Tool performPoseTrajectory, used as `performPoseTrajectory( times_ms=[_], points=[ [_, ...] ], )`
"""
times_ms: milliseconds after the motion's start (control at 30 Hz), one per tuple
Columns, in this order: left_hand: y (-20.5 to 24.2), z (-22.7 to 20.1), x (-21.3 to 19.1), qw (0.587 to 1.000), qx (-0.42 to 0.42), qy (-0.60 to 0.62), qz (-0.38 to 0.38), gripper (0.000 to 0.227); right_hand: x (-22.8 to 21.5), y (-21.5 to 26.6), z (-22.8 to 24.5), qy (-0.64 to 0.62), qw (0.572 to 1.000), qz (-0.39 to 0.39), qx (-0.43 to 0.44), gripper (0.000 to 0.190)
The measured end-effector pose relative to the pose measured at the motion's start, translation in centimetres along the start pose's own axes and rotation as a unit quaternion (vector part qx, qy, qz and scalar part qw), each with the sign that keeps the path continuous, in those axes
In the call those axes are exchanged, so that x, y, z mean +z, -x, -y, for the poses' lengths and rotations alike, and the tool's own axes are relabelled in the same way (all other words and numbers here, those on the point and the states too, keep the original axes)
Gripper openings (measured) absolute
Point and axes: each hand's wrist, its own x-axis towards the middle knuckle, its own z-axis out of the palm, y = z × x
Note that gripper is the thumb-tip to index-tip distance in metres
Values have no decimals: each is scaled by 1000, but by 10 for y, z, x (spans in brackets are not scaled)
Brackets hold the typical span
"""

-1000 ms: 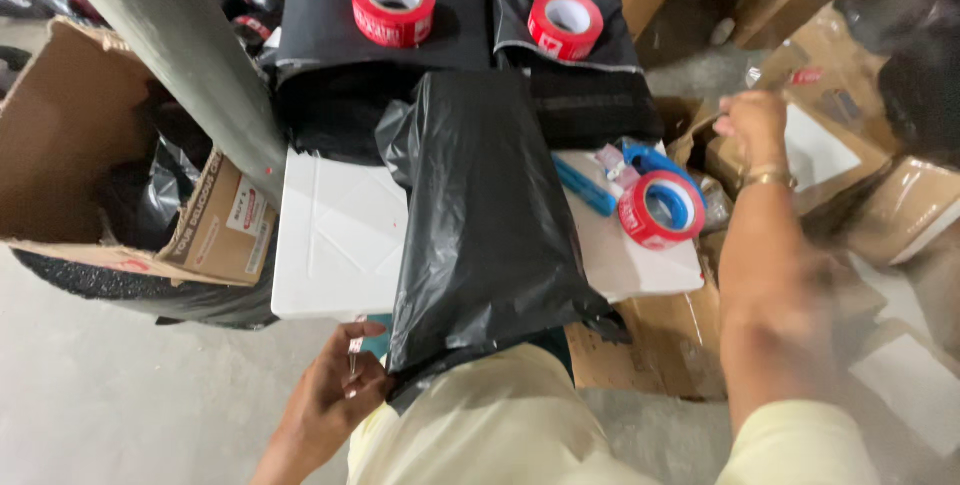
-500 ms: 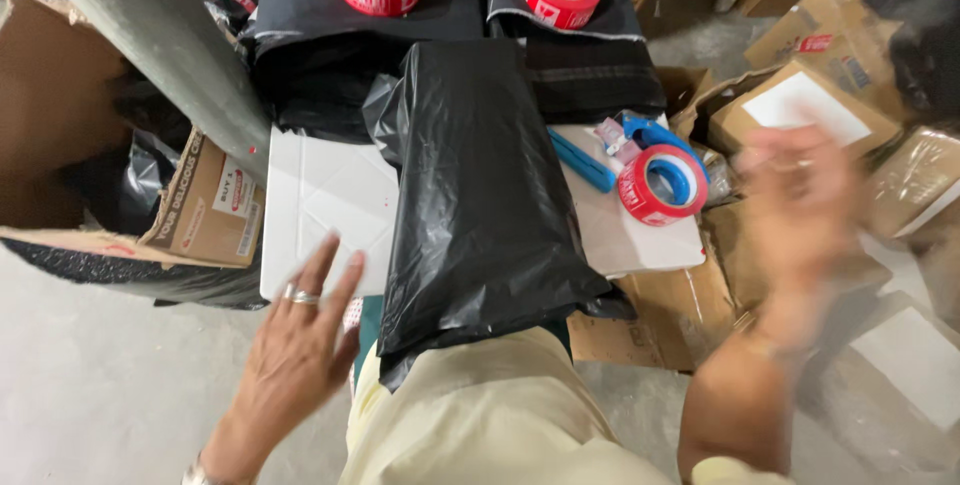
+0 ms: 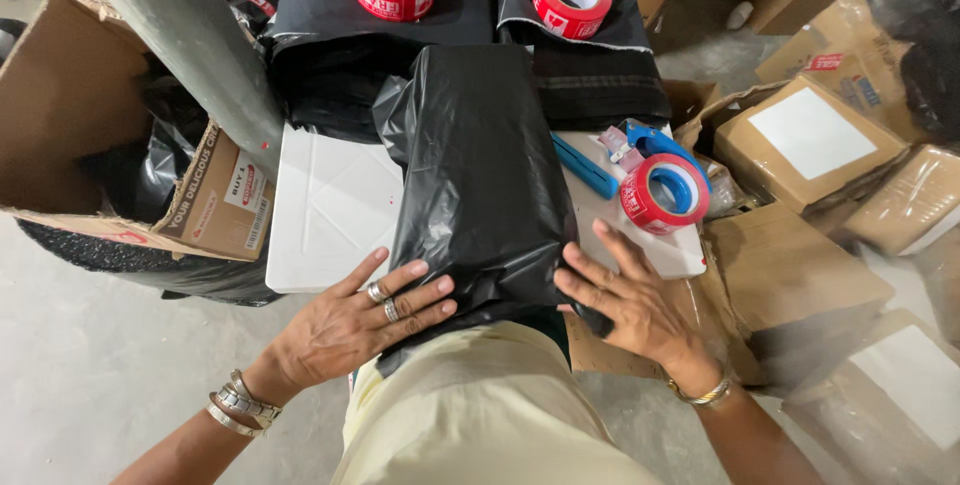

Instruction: The person packs items into black shipping bags and small cardboard boxes, sealing them with tape and applying shipping labels.

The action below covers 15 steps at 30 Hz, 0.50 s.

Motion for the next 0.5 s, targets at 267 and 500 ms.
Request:
performPoseTrajectory(
  times_ms=[267,500],
  points=[
    [7,-1,-4,1000,-1,15,-10,60,-14,4,4,11,1000,26,-4,44],
    [8,2,-3,994,-47,96,-23,57,-17,17,6,1,1000,0,-6,44]
  ],
)
